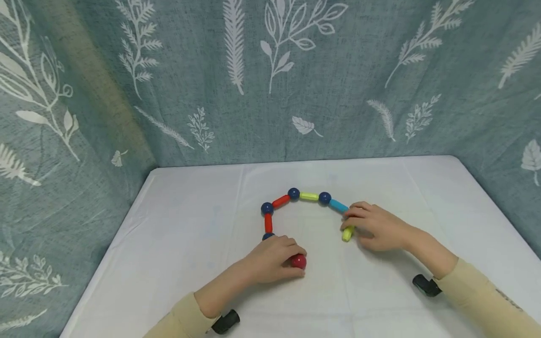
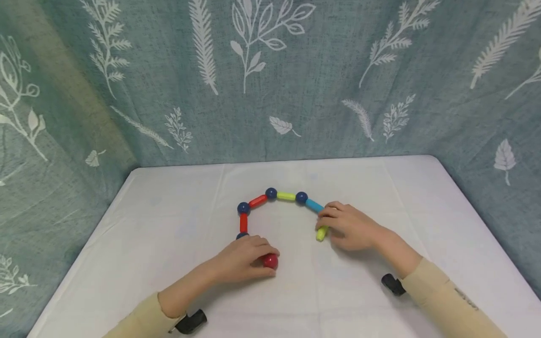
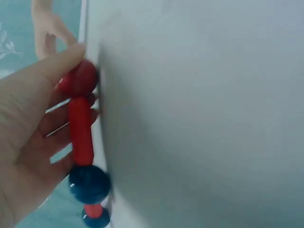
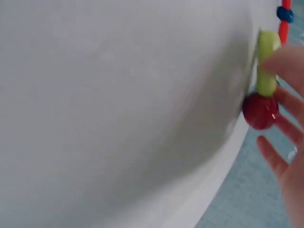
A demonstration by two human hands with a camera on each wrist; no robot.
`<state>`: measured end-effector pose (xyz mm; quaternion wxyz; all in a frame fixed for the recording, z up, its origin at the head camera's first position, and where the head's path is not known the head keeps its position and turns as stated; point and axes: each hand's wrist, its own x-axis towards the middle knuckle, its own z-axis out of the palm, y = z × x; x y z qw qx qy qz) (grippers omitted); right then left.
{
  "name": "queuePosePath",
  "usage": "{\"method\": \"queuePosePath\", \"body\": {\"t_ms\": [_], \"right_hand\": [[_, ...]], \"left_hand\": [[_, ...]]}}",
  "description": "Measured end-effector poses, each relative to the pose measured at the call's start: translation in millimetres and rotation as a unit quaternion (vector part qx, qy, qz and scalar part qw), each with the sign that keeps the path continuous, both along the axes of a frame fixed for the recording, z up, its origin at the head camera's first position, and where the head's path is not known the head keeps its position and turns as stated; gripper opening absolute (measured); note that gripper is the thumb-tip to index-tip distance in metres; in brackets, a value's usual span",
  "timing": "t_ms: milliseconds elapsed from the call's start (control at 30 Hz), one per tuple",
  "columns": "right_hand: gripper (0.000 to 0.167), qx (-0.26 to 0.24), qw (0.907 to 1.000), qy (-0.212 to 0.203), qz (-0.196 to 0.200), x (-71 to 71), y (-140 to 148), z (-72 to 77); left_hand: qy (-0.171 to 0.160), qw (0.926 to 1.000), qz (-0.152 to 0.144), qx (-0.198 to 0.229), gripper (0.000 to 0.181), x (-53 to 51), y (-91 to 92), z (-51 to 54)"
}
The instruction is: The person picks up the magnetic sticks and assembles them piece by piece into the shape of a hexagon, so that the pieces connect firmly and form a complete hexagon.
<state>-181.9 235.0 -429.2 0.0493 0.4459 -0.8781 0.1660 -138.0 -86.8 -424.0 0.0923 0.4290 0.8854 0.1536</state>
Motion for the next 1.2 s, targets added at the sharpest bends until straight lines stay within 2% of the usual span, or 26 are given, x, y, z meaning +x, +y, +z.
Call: {"method": "queuePosePath", "body": {"t_ms": [67, 300, 400, 600, 700, 800, 900, 967, 1067, 1133, 1200], "right_hand": [[0.029, 0.000, 0.9999, 0.013, 0.000, 2.1, -3, -1.8], [0.022, -0.030, 0.9984, -0.043, -0.019, 12.5, -26, -3.2], [0.022, -0.039, 0.9981, -0.046, -0.011, 17.1, -33, -2.6], [0.022, -0.039, 0.9981, -0.049, -0.005, 21.1, -38, -0.4], [0.021, -0.049, 0.9960, -0.070, -0.029, 19.1, -39, 2.0], [0.022, -0.075, 0.9900, -0.085, -0.084, 12.5, -42, 4.7], [0.035, -0.092, 0.9772, -0.103, -0.161, 1.4, -47, 5.9], [0.045, -0.082, 0.9678, -0.127, -0.201, -8.5, -50, 5.0], [0.051, -0.044, 0.9591, -0.157, -0.232, -22.4, -57, 1.4], [0.047, -0.026, 0.9582, -0.162, -0.235, -30.9, -62, -0.8], [0.041, -0.019, 0.9579, -0.161, -0.237, -37.9, -65, -1.6]], "left_hand": [[0.009, 0.9997, 0.019, 0.011, 0.041, 2.3, 6.5, -2.2], [0.034, 0.9946, 0.086, 0.047, 0.039, 7.8, 39.6, -6.6], [0.033, 0.9924, 0.108, 0.049, 0.039, 7.3, 49.7, -7.9], [0.011, 0.9922, 0.116, 0.044, 0.048, 6.1, 55.8, -6.3], [-0.002, 0.9909, 0.112, 0.074, 0.051, 1.2, 51.7, -5.2], [0.018, 0.9831, 0.126, 0.131, 0.047, -14.7, 41.2, -0.8], [0.030, 0.9684, 0.181, 0.169, 0.044, -43.0, 27.3, 4.4], [-0.001, 0.9612, 0.215, 0.173, 0.047, -64.5, 18.5, 5.5], [-0.076, 0.9593, 0.225, 0.153, 0.052, -88.9, 8.7, 0.7], [-0.109, 0.9607, 0.214, 0.140, 0.053, -96.1, 6.5, -4.1], [-0.124, 0.9617, 0.206, 0.132, 0.053, -96.3, 7.2, -8.1]]}}
